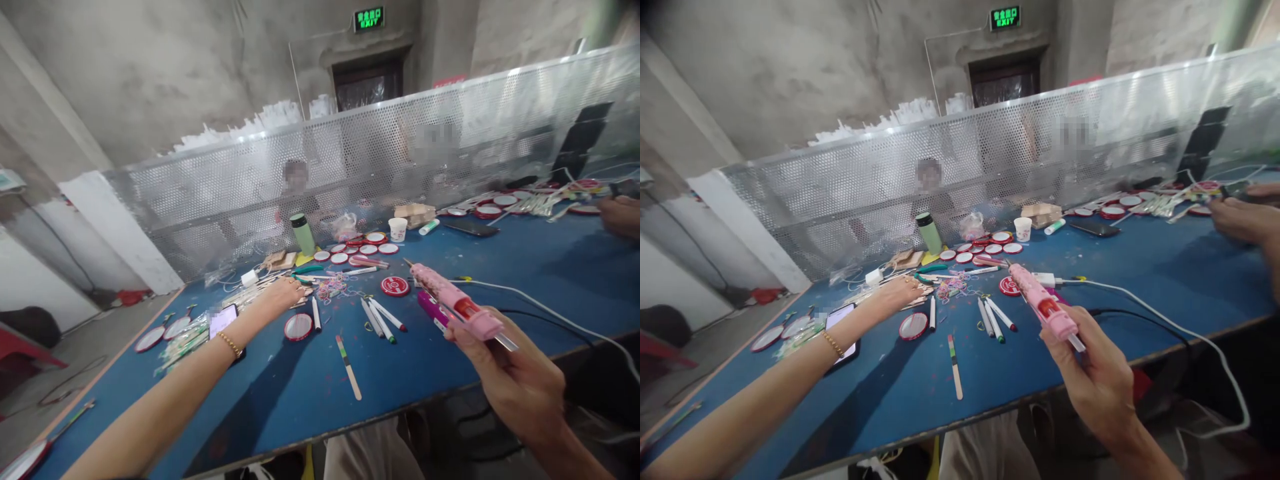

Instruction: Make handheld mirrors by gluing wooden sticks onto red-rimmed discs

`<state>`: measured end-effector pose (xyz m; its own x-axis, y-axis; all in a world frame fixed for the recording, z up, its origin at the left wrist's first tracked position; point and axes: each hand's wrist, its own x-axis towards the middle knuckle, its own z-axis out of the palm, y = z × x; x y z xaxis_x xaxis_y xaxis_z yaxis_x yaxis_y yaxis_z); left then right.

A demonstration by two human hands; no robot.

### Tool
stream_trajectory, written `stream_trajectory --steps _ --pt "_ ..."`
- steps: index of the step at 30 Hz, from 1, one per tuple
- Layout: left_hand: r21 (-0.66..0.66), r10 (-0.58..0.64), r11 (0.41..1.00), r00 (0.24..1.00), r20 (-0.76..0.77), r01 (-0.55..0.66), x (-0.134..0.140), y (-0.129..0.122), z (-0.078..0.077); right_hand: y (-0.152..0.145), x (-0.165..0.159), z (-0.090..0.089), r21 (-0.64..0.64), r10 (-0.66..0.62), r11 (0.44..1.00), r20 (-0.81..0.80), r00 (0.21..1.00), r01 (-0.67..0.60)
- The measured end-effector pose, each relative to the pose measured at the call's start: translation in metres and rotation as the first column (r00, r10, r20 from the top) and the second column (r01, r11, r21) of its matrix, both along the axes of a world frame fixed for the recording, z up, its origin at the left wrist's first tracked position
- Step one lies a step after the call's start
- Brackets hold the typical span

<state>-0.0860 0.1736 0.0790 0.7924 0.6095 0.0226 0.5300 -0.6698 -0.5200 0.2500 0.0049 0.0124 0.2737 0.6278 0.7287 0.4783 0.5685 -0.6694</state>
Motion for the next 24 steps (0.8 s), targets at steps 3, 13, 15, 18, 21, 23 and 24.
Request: stream_trajectory --steps 3,13,15,18,21,23,24 --pt "-0.044 -0.025 0.999 1.0 0.007 0.025 0.017 -0.002 -0.005 -0.001 -0.005 0.004 0.015 0.008 1.0 0.003 1.0 -0.008" --pt "-0.06 -0.214 0.975 0.976 0.029 0.216 0.071 -0.014 -0.014 -0.004 -0.008 0.013 0.017 -0.04 0.999 0.1 0.994 0.039" --pt "-0.085 -0.272 0.958 0.961 0.039 0.275 0.092 -0.021 -0.018 -0.002 -0.01 0.014 0.027 -0.044 0.999 0.12 0.992 0.042" --pt "-0.075 -0.286 0.955 0.958 0.02 0.287 0.121 -0.025 -0.021 0.0 -0.011 0.014 0.019 -0.046 0.999 0.142 0.989 0.044" --pt "-0.068 -0.246 0.967 0.969 0.023 0.247 0.142 -0.019 -0.015 -0.001 -0.008 0.013 0.02 -0.07 0.998 0.138 0.988 0.068" --pt "-0.072 -0.209 0.974 0.975 0.072 0.214 0.154 -0.01 -0.011 -0.002 -0.004 0.013 0.019 -0.077 0.997 0.123 0.989 0.075" --pt "-0.082 -0.188 0.977 0.976 0.111 0.197 0.161 -0.004 -0.01 -0.003 -0.003 0.013 0.02 -0.078 0.997 0.116 0.99 0.076"
